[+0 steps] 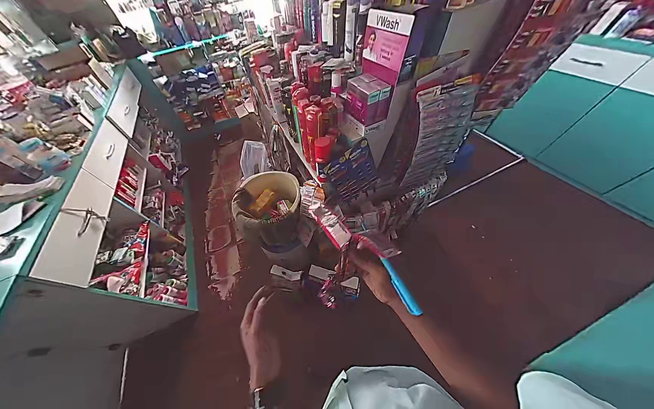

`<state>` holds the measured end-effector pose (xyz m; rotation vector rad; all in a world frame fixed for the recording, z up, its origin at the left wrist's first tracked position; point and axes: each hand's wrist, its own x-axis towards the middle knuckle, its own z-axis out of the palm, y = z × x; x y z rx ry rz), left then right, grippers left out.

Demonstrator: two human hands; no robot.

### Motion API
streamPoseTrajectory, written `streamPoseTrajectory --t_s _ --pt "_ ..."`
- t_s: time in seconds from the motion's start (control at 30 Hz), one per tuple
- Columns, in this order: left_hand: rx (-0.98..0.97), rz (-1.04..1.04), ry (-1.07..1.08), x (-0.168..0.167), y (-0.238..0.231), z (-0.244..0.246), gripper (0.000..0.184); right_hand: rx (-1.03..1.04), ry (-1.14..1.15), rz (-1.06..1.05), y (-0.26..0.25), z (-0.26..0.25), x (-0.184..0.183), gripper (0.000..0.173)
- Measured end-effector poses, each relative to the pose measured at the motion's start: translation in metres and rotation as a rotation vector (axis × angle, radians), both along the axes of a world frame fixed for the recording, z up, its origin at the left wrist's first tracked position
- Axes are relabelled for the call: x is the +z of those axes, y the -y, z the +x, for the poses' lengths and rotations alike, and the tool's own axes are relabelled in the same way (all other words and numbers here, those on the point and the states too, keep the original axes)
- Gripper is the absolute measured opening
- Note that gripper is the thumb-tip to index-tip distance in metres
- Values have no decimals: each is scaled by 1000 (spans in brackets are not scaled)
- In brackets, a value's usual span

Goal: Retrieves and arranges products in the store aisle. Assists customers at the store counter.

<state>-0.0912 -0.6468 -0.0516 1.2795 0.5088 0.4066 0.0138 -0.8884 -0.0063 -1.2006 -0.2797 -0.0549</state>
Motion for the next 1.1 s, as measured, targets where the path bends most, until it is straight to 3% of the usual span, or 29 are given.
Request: streamPoseTrajectory --t_s 0.1,0.2,0.23,0.4,0.47,0.5,0.6,0.63,0.7,0.77,0.8,0.9,0.93,1.03,1.1 --pt "-423 44 180 48 93 55 59 23 227 -248 43 -1 6 26" --pt "-660 -40 369 66 163 101 115 94 384 -335 91 11 8 21" --pt "-740 -67 424 68 182 113 125 88 372 -361 108 16 6 22" --pt "-1074 -24 480 51 244 142 146 -29 224 -319 178 32 -4 19" --pt "-1083 -48 473 52 264 149 133 -32 205 -329 197 39 5 17" --pt "-1006 -43 441 56 277 150 114 -26 194 -346 205 40 8 18" --pt "-646 -75 339 64 308 150 28 3 190 -337 220 43 0 21" --pt "-527 -96 303 64 315 150 17 19 181 -295 224 43 -7 23" --pt "-361 -116 274 70 322 149 19 104 115 -175 233 43 -21 36" --pt "-283 -185 285 81 321 144 26 296 10 -235 242 47 -33 59" --pt "-261 -236 295 85 318 143 29 449 -41 -314 247 50 -42 62" --pt "-236 -388 323 95 300 152 36 754 43 -522 246 60 -91 27" --pt "-203 -448 315 97 290 159 40 829 49 -532 246 61 -104 22" --pt "22 -513 218 91 248 192 38 860 -18 -514 261 59 -123 21" --pt "126 -515 150 56 211 217 31 827 -120 -477 277 58 -125 23"
